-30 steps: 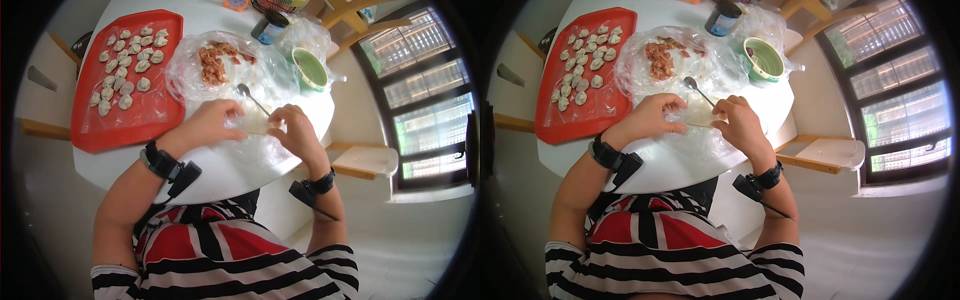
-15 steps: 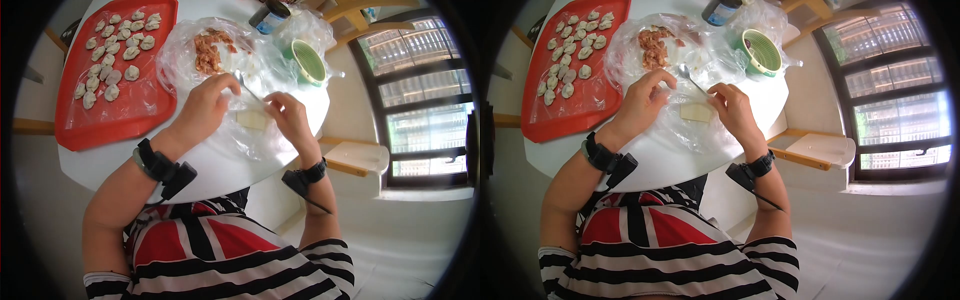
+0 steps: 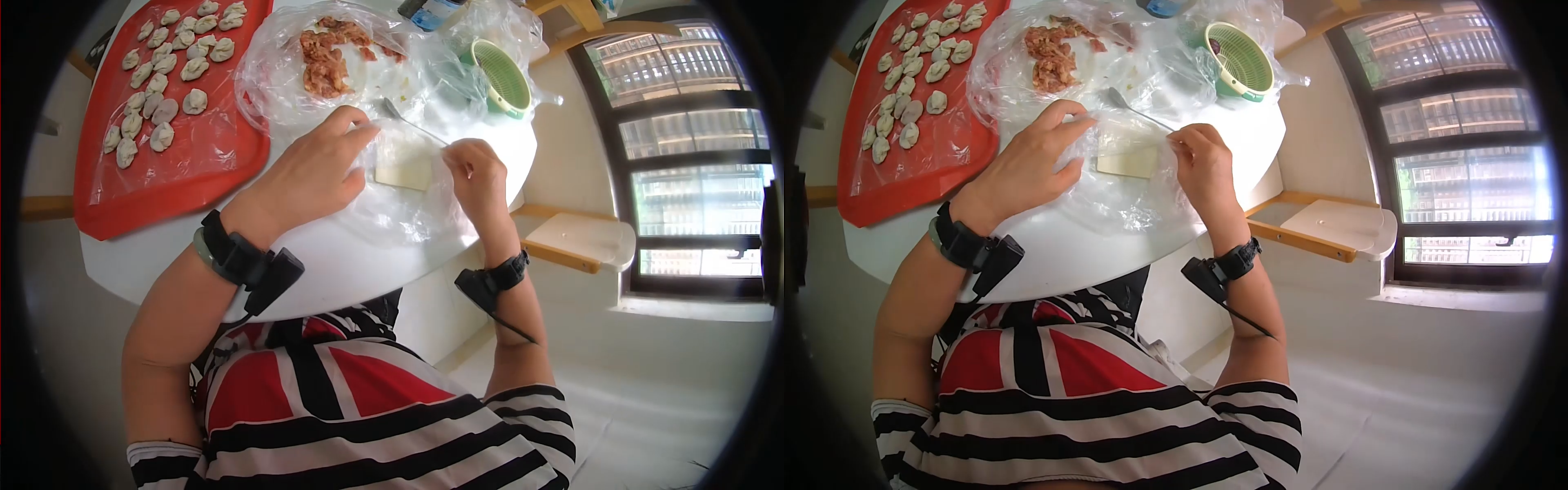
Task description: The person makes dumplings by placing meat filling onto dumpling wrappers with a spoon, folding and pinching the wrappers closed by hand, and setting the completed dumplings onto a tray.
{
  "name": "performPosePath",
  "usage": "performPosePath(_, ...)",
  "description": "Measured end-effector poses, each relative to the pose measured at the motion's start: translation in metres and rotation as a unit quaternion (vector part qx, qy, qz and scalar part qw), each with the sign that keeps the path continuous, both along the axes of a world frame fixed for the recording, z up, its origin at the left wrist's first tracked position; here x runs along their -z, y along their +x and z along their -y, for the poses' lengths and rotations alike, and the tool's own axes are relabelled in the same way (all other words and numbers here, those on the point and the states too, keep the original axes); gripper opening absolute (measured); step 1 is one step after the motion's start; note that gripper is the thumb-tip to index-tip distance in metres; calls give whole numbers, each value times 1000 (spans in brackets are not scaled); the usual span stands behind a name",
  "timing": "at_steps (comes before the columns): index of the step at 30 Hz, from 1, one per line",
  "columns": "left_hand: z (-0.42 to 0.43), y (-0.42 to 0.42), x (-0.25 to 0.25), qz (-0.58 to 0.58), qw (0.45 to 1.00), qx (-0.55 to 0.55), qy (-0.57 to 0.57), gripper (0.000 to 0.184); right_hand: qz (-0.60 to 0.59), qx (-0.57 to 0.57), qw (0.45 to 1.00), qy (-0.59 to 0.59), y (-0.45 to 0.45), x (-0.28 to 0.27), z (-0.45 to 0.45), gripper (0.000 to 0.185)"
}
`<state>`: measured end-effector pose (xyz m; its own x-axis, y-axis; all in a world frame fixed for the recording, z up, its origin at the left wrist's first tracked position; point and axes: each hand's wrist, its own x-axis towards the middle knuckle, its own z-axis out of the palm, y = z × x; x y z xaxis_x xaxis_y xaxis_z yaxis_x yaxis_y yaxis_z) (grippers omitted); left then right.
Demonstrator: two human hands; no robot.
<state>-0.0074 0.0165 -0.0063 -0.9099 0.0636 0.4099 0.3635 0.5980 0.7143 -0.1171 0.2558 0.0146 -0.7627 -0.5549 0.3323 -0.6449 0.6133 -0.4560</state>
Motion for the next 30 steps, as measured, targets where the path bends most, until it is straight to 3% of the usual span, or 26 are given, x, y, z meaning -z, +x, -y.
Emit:
performPosePath(5, -2, 1, 0, 39, 999, -4, -9, 53, -2, 58, 998, 33, -19, 14, -5, 19)
performPosePath(7, -2, -3, 8, -15, 999, -27, -13, 58, -175, 39, 979, 99, -14, 7, 1, 24)
performPosePath(10, -1, -8, 14, -25, 997, -78, -10, 64, -156, -2, 987, 31, 14, -21, 16, 27)
performPosePath(12, -1, -8, 17, -19, 996, -89, -6, 67, -129, -85, 988, -23, 27, -27, 22, 18)
performPosePath(14, -2, -9, 19, -14, 995, -100, -4, 70, -25, -143, 989, -13, 40, -24, 28, 14)
performPosePath(15, -1, -9, 21, -8, 995, -97, -5, 70, -42, -155, 987, -8, 42, -17, 31, 17)
performPosePath(20, -1, -8, 19, 11, 997, -76, 32, 68, -41, -150, 987, 24, 40, -6, 37, 21)
performPosePath(23, 1, -9, 24, -38, 997, -63, 26, 66, -42, -133, 989, 50, 39, -8, 39, 23)
performPosePath(30, 1, -5, 13, 19, 998, -40, 53, 66, -11, -119, 992, 33, 34, -2, 35, 21)
